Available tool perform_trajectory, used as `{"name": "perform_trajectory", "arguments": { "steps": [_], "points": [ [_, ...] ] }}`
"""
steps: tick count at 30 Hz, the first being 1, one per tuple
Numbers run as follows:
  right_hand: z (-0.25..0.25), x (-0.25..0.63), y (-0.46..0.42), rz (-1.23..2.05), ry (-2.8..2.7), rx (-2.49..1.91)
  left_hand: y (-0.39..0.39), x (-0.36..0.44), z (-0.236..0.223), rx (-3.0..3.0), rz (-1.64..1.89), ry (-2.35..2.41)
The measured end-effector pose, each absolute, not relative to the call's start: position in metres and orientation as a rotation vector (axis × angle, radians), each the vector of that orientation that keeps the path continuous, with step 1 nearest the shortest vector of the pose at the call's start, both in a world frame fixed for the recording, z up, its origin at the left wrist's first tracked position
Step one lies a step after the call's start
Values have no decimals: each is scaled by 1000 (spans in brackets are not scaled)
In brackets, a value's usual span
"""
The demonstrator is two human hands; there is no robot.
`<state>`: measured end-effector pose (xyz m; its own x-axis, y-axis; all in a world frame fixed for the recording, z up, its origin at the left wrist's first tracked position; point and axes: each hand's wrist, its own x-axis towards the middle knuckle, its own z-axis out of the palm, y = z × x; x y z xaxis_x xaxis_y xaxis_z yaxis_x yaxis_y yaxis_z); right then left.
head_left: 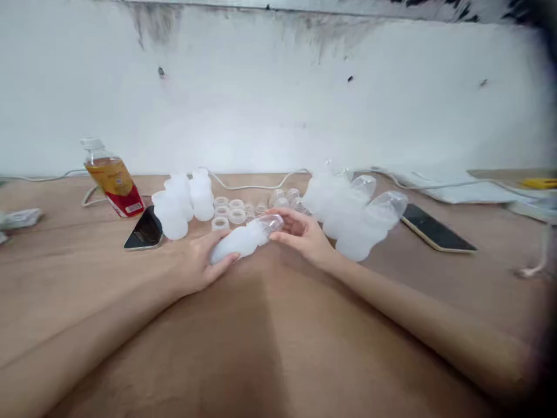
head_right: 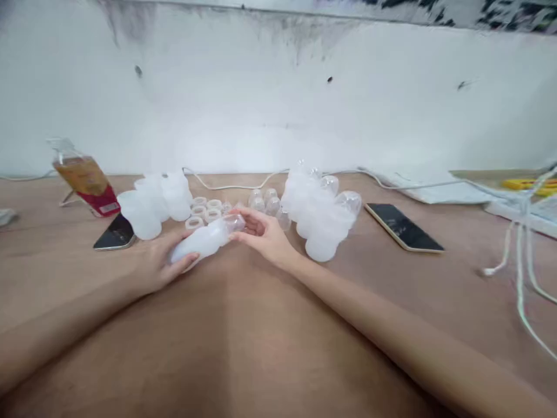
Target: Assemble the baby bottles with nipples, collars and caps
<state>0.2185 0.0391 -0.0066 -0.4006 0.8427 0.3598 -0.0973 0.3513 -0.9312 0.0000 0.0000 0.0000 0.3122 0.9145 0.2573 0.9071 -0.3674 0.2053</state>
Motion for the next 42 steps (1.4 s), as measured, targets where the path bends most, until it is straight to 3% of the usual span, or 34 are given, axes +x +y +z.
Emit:
{"name": "perform_trajectory", "arguments": {
  "steps": [10, 26, 42],
  "points": [
    [-3, 220, 41, 1204, -1730, -641, 3, -1, -9, 2619, 800, 1516],
    [0, 214, 36, 1224, -1684, -607, 11, -4, -6, 2343, 798, 1227],
    [31, 214, 21, 730, -2050, -747, 7, -1, 0, 2480, 636, 1243]
  ]
}}
